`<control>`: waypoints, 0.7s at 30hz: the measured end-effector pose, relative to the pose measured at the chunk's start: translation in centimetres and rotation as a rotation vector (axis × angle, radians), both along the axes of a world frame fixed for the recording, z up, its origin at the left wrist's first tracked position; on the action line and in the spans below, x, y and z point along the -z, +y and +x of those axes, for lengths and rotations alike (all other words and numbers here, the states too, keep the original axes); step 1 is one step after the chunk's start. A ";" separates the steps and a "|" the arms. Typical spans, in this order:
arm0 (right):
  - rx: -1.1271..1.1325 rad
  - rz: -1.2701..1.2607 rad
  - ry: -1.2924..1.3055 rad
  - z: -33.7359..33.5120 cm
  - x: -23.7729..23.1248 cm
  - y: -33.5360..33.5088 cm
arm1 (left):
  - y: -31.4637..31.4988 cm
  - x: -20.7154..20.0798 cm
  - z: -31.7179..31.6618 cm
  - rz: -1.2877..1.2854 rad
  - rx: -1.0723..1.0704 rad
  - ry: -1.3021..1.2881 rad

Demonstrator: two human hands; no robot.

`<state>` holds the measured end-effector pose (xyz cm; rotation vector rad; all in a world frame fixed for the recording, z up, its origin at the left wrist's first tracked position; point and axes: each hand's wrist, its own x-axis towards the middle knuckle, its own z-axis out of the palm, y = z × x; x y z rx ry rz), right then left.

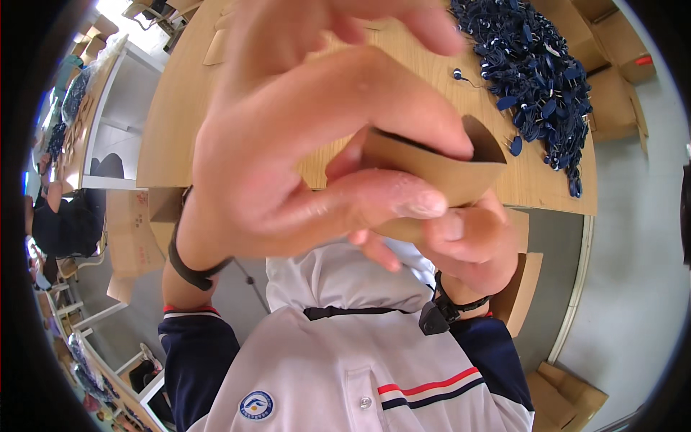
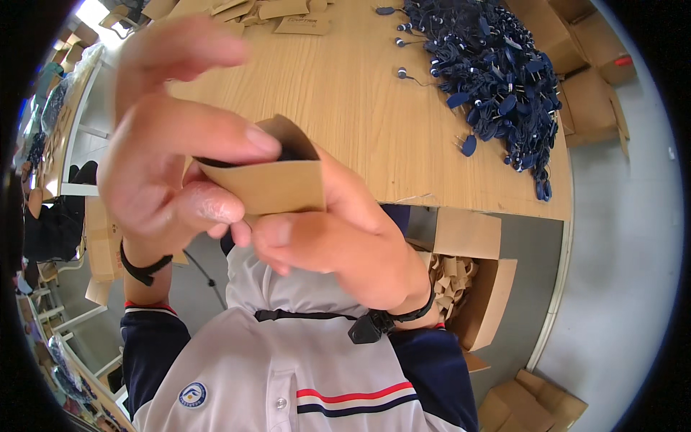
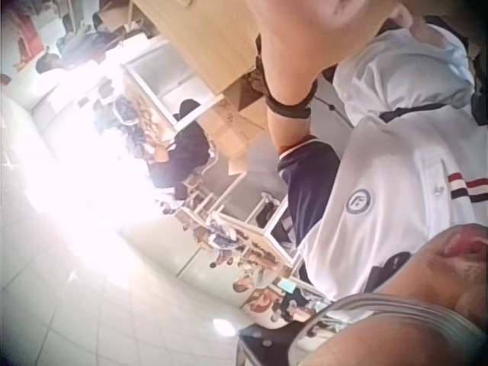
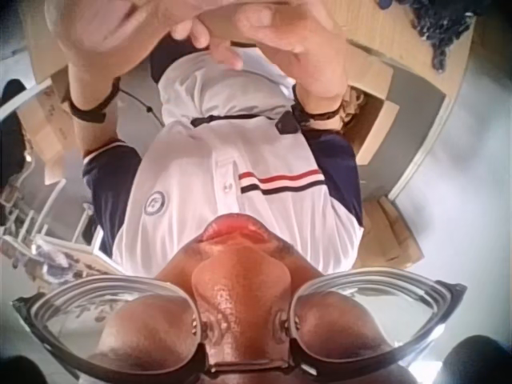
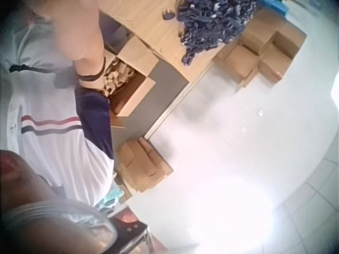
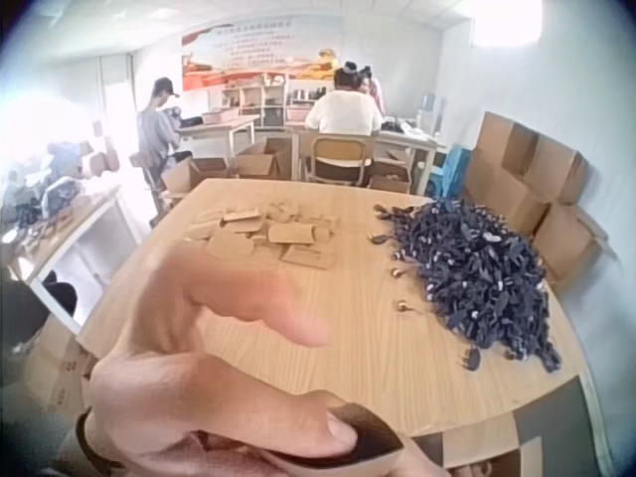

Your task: The recorder is folding small blue objects and sliding them into printed cardboard sleeves.

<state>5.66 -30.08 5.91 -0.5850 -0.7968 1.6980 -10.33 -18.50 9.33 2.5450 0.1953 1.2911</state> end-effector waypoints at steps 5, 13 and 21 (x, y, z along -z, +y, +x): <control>0.280 -0.015 -0.229 -1.5 -0.2 0.3 | 1.9 1.3 0.3 -0.130 0.364 0.243; 0.552 0.237 -0.741 -0.9 1.5 1.4 | -0.4 3.8 1.8 -0.702 0.258 -0.043; 0.598 0.399 -1.060 1.5 2.5 1.6 | -2.0 3.8 2.7 -1.670 0.507 -0.004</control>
